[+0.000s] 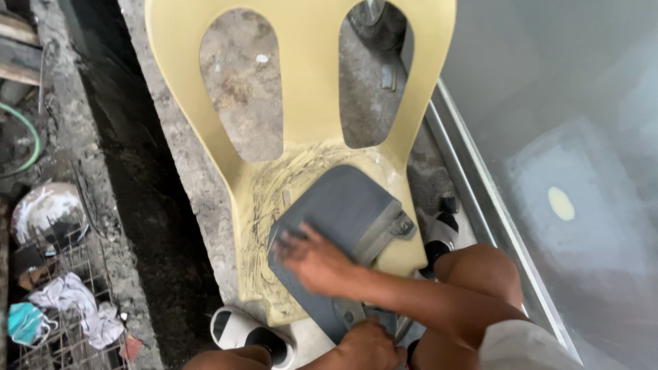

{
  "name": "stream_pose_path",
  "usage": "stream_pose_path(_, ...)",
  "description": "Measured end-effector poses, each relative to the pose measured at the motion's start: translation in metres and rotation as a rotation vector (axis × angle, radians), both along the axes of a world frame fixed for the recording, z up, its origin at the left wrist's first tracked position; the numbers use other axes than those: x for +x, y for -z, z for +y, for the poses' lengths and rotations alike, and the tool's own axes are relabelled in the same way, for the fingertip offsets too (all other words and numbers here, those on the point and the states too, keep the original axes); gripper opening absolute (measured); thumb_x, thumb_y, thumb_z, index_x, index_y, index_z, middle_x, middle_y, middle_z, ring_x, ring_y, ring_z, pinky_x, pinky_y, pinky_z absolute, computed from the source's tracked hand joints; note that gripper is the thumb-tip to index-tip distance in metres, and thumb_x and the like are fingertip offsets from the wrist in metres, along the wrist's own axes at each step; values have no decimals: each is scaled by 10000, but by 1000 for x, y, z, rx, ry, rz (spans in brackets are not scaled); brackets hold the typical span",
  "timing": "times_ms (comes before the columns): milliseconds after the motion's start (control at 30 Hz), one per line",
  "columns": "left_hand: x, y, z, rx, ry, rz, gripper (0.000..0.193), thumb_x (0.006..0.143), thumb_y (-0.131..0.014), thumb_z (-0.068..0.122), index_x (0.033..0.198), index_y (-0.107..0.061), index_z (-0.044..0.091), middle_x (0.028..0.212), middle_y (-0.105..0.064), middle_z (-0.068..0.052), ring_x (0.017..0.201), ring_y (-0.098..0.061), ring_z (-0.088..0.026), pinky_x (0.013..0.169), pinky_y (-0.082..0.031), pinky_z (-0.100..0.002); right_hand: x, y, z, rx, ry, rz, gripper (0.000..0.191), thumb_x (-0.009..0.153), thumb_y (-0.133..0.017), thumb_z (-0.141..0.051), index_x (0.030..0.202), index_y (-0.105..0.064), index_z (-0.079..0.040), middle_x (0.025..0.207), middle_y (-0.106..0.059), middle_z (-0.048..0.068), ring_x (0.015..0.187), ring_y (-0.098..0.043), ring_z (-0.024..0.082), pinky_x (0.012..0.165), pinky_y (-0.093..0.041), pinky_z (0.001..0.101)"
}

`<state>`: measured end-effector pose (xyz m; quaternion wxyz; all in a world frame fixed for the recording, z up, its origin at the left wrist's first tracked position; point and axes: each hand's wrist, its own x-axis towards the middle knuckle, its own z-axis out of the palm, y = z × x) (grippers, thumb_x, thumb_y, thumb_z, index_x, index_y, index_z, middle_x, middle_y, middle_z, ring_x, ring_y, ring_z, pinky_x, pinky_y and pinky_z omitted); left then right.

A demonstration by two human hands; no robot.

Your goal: The person sits on the floor with a gray vehicle body panel resting on a yellow plastic chair and sands its surface by hand using sandpaper. They rub the sandpaper across different areas of the panel, reposition the panel and turn it to reach other sections, and press on the surface with their hands.

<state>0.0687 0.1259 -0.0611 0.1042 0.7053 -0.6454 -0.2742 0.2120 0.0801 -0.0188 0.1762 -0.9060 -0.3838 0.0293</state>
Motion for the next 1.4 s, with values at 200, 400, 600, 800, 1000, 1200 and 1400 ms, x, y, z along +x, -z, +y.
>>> stream_pose_path(200,-8,-16,12,-60,-116,-70,158,912,-607,185,1007,-732,173,911,-778,-82,856,-746,-264,894,-490,-423,3,5,-33,-162,-34,-70,599,746,-616,-129,1344,-634,-127,1414,-619,113,1344,-526,290,1107,-246,680)
stream_pose_path(400,1,-35,8,52,-88,-65,165,870,-629,166,967,-738,242,927,-778,-24,912,-728,-249,945,-481,-389,48,5,-41,137,282,-76,358,945,-570,-39,1280,-688,-81,1430,-642,139,1396,-533,355,1172,-253,678)
stream_pose_path(600,-2,-48,0,97,-57,-164,248,869,-619,177,1063,-698,310,963,-762,26,966,-705,-241,985,-437,-452,-35,-4,15,73,-342,91,482,818,-592,-82,1291,-676,-130,1401,-661,76,1369,-551,274,1155,-264,690)
stream_pose_path(800,-7,-43,11,93,-59,-168,213,932,-601,204,1080,-701,321,995,-765,55,993,-715,-198,981,-424,-387,61,-6,-33,89,226,-37,298,1030,-555,-35,1272,-712,-107,1355,-694,131,1381,-580,329,1208,-227,680)
stream_pose_path(1000,-11,-48,19,69,-74,-183,265,896,-608,236,1100,-684,387,1032,-736,98,1138,-634,-185,1017,-377,-377,15,0,11,87,-44,-55,389,948,-552,-25,1321,-666,-23,1415,-629,195,1391,-548,397,1165,-283,632)
stream_pose_path(1200,-9,-52,24,100,-61,-234,264,890,-620,260,1108,-690,391,1111,-709,89,1175,-606,-183,1042,-344,-378,-6,-2,5,87,-189,53,384,940,-556,-56,1288,-697,-135,1409,-664,97,1386,-557,307,1198,-197,649)
stream_pose_path(1400,-10,-46,32,40,-112,-194,245,885,-621,253,1058,-710,403,1062,-718,100,1170,-595,-188,1025,-355,-361,76,-7,-42,102,235,-117,248,1037,-554,-26,1222,-720,-38,1366,-696,169,1312,-612,376,1147,-233,641)
